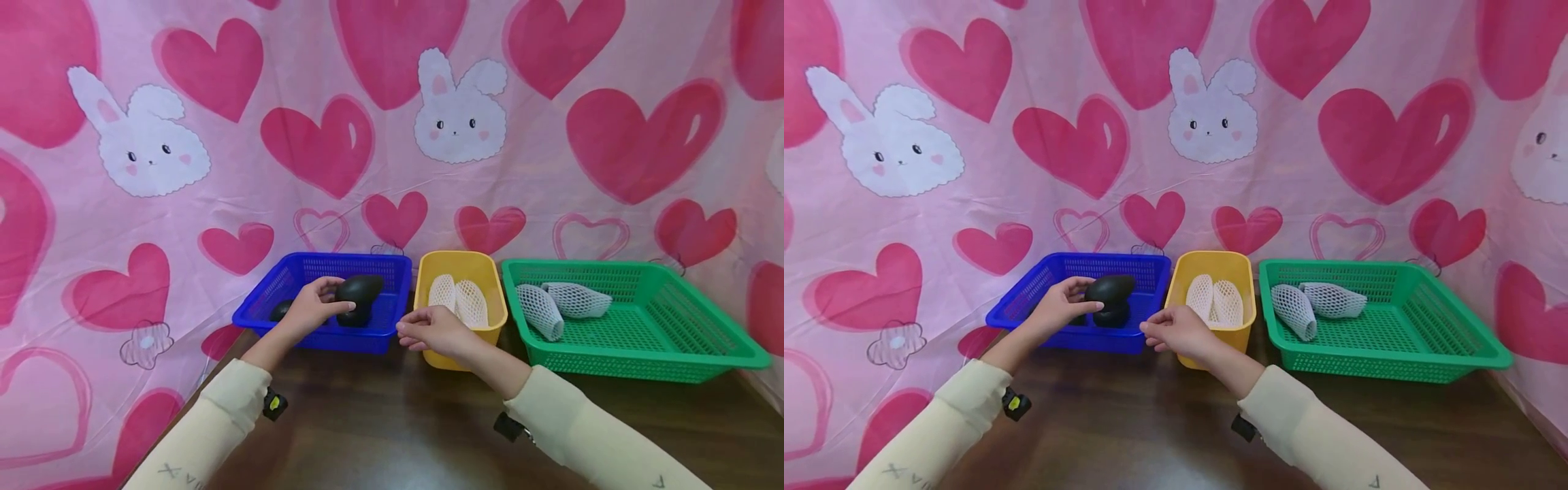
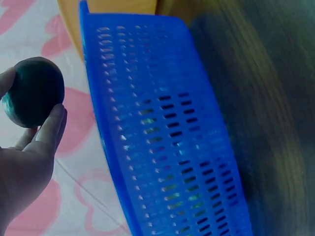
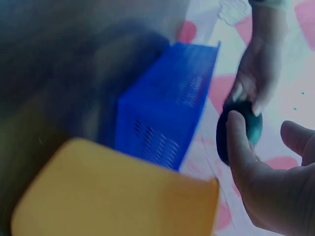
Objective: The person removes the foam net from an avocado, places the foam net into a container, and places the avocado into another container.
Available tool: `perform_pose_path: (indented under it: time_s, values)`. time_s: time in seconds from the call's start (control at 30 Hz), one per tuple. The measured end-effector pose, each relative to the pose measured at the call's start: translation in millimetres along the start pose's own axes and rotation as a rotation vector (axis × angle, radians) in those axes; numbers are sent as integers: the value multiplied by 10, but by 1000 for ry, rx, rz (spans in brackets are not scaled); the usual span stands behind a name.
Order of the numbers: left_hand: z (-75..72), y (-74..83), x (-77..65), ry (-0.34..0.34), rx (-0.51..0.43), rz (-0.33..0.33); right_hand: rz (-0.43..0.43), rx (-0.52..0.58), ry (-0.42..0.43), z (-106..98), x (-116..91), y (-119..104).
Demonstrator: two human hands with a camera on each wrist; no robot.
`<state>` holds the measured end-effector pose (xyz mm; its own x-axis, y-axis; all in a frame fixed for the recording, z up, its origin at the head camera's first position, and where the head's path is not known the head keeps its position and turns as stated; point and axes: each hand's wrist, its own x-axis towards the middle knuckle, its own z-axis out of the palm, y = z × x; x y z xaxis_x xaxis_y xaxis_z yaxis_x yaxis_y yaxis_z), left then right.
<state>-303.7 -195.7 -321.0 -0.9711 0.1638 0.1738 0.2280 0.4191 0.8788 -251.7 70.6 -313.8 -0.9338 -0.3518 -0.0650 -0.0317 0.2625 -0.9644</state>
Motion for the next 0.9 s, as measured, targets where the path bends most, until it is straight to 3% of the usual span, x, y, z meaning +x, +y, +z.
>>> perform_pose_path:
  time_s: [0.17, 0.37, 0.63, 0.9]
  values:
    - [12, -70, 60, 24, 57, -34, 68, 18, -25, 169, 34, 126]
    - [95, -95, 131, 34, 107, -32, 120, 109, 37, 327, 132, 277]
    - [263, -144, 275, 39, 258, -23, 93, 282, 170, 485, 248, 404]
    - [414, -161, 405, 41, 396, 3, 101, 368, 245, 567, 346, 425]
